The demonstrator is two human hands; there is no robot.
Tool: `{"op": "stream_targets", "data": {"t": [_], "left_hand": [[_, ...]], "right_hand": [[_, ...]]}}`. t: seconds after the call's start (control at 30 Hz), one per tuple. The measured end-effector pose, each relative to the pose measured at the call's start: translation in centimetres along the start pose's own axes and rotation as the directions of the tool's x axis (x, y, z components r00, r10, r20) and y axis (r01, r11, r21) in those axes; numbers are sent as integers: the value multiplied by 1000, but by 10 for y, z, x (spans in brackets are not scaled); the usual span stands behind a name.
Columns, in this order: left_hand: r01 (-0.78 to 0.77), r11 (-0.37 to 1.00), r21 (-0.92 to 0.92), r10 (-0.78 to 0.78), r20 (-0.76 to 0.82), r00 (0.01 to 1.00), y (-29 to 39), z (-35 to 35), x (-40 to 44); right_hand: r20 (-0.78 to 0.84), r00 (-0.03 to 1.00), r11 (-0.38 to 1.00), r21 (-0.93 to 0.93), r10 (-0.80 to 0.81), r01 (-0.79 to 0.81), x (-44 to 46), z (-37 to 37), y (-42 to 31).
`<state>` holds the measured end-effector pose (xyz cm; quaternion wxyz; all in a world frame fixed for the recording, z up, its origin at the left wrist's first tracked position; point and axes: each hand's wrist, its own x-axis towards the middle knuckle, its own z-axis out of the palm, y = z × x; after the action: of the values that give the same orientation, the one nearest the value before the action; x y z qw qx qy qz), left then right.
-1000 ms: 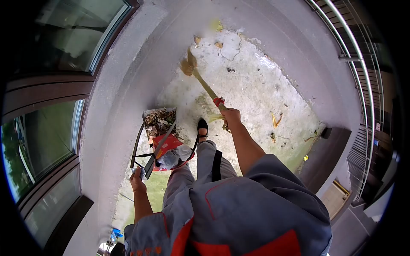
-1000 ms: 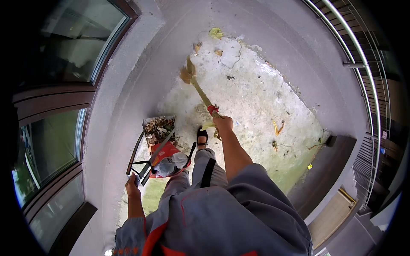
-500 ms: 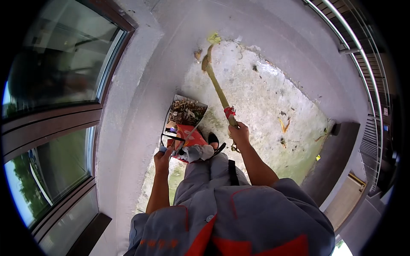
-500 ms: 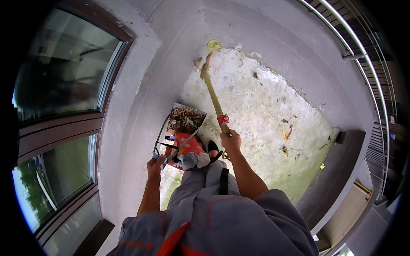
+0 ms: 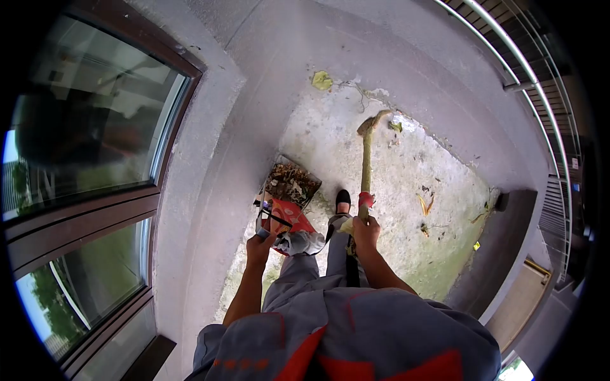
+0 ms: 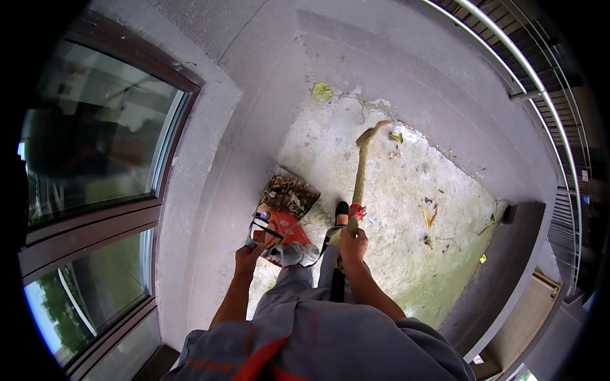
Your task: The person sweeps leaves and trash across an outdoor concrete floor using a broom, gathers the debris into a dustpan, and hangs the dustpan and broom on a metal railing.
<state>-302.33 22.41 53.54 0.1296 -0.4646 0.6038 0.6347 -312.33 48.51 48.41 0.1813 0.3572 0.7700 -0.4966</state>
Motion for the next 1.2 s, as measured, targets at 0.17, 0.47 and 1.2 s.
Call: {"op": "stream_targets", "data": {"t": [0.17, 0.47, 1.2], "left_hand": [[50, 992, 115, -38, -100, 994, 37, 23, 5], [142, 972, 189, -102, -204, 974, 62, 70, 17], [116, 982, 148, -89, -174, 981, 114, 134, 34]], "right_hand": [[136, 968, 956, -177, -211, 233, 63, 55, -73], [159, 890, 895, 67, 426, -440, 208, 48, -154], [35, 936, 934, 64, 349, -351, 280, -75, -84]]}}
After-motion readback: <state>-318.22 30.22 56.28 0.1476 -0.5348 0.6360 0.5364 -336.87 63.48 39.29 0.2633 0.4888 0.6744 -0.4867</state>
